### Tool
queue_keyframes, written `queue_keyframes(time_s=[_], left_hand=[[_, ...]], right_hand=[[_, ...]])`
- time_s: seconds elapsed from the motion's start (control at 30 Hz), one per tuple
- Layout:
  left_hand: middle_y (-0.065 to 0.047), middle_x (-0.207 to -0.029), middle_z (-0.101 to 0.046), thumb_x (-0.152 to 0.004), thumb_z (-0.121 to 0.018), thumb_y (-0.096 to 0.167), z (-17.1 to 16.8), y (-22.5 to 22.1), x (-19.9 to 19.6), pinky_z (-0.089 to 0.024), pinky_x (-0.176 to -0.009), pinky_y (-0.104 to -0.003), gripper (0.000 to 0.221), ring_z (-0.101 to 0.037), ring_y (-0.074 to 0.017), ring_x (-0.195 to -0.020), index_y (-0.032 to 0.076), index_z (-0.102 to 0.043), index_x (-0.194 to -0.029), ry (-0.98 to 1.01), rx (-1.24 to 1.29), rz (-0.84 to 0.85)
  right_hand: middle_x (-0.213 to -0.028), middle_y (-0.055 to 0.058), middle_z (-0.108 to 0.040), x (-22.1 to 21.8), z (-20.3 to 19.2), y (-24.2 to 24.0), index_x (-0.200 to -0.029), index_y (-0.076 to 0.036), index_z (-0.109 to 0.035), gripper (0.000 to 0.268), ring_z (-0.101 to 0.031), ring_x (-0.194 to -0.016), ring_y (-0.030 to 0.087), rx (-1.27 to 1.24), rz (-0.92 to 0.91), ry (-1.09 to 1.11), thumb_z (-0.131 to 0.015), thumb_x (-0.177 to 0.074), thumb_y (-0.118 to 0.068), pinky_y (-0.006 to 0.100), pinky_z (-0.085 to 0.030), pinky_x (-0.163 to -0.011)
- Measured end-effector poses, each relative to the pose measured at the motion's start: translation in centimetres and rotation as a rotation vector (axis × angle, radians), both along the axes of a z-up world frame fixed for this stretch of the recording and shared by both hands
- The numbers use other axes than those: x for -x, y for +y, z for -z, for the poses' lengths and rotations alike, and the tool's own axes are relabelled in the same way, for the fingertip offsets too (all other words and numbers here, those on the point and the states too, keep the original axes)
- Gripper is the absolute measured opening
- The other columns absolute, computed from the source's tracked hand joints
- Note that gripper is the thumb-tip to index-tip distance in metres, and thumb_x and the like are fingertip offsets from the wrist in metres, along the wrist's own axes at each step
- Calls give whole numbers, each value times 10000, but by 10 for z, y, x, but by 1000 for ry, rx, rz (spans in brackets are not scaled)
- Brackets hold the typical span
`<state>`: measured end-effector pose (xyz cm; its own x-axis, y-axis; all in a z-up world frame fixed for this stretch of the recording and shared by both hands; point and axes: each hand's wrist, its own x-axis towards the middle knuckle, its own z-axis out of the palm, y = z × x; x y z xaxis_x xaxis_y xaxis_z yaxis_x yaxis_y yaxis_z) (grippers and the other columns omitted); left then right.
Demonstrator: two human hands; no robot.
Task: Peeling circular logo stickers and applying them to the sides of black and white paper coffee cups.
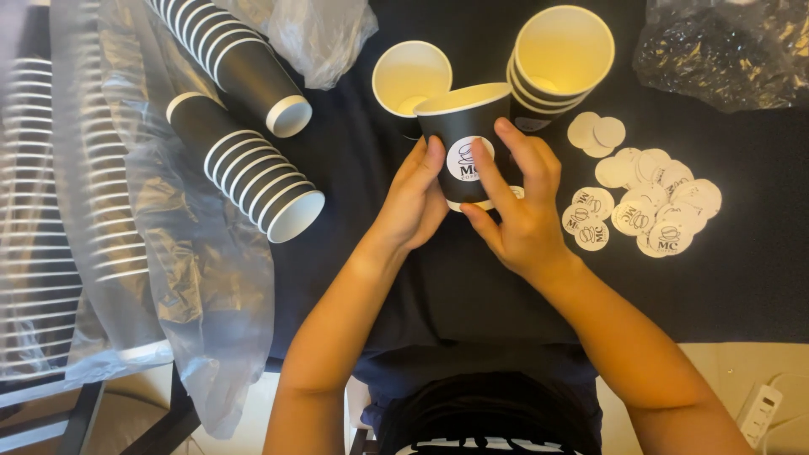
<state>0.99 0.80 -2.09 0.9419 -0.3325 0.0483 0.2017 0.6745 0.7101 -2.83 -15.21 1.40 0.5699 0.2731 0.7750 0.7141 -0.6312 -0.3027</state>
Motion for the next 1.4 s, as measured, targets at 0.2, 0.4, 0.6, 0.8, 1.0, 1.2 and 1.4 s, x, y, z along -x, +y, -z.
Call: queue_keyframes(time_s=[0.2, 0.4, 0.6, 0.8, 1.0, 1.2, 1.4], left_hand=[[-241, -1532, -507, -1167, -503, 350, 4, 2, -1, -449, -1142, -651, 597, -521, -397, -1421, 8, -333, -1626, -61, 102, 55], [-238, -1567, -486, -1178, -466, 348, 12, 2, -1, -428, -1154, -673, 570, -497, -400, -1444, 32, -324, -1630, -122, 95, 61], [-149, -1759, -123, -1159, -433, 385, -13, -9, 13, -187, -1333, -522, 739, -186, -291, -1603, 93, -38, -1711, -193, -121, -132], [-136, -1770, -70, -1161, -402, 387, -21, -12, 17, -140, -1345, -511, 758, -139, -306, -1622, 113, 36, -1716, -206, -126, -191], [-147, -1745, -180, -1160, -415, 375, -14, -12, 15, -174, -1342, -503, 728, -239, -308, -1591, 99, -37, -1718, -186, -88, -210], [-156, -1753, -159, -1165, -394, 364, -16, -16, 19, -169, -1345, -487, 708, -213, -300, -1606, 77, -46, -1713, -214, -136, -239], [-174, -1761, -144, -1162, -388, 355, -10, -11, 16, -111, -1364, -506, 701, -168, -299, -1624, 40, -76, -1705, -275, -95, -327]], right_hand=[[-1570, 297, -444, -2, 7, 0, -1495, 116, -528, 594, -448, -1385, 466, -113, -68, -17, -613, -1099, -319, 546, -411, -1165], [-1537, 311, -485, 0, 5, -1, -1471, 148, -529, 615, -502, -1377, 467, -160, -76, -6, -603, -1095, -334, 527, -457, -1147], [-1664, 291, -219, -3, 13, 0, -1641, -42, -384, 558, -354, -1467, 468, -1, -56, 125, -489, -1160, -304, 492, -441, -1176], [-1689, 331, -145, -4, 10, 0, -1676, -96, -316, 537, -415, -1468, 490, 2, -129, 183, -442, -1177, -252, 520, -452, -1190], [-1701, 345, -83, -3, 8, 1, -1639, -45, -387, 506, -298, -1571, 522, 25, -129, 225, -464, -1166, -209, 559, -360, -1270], [-1691, 352, -4, 6, 16, 12, -1567, -105, -552, 430, -230, -1578, 544, 47, -69, 235, -526, -1139, -131, 598, -301, -1300], [-1675, 372, 33, 14, -6, 12, -1395, -123, -734, 345, -213, -1583, 530, 37, -97, 292, -547, -1112, -58, 568, -243, -1344]])
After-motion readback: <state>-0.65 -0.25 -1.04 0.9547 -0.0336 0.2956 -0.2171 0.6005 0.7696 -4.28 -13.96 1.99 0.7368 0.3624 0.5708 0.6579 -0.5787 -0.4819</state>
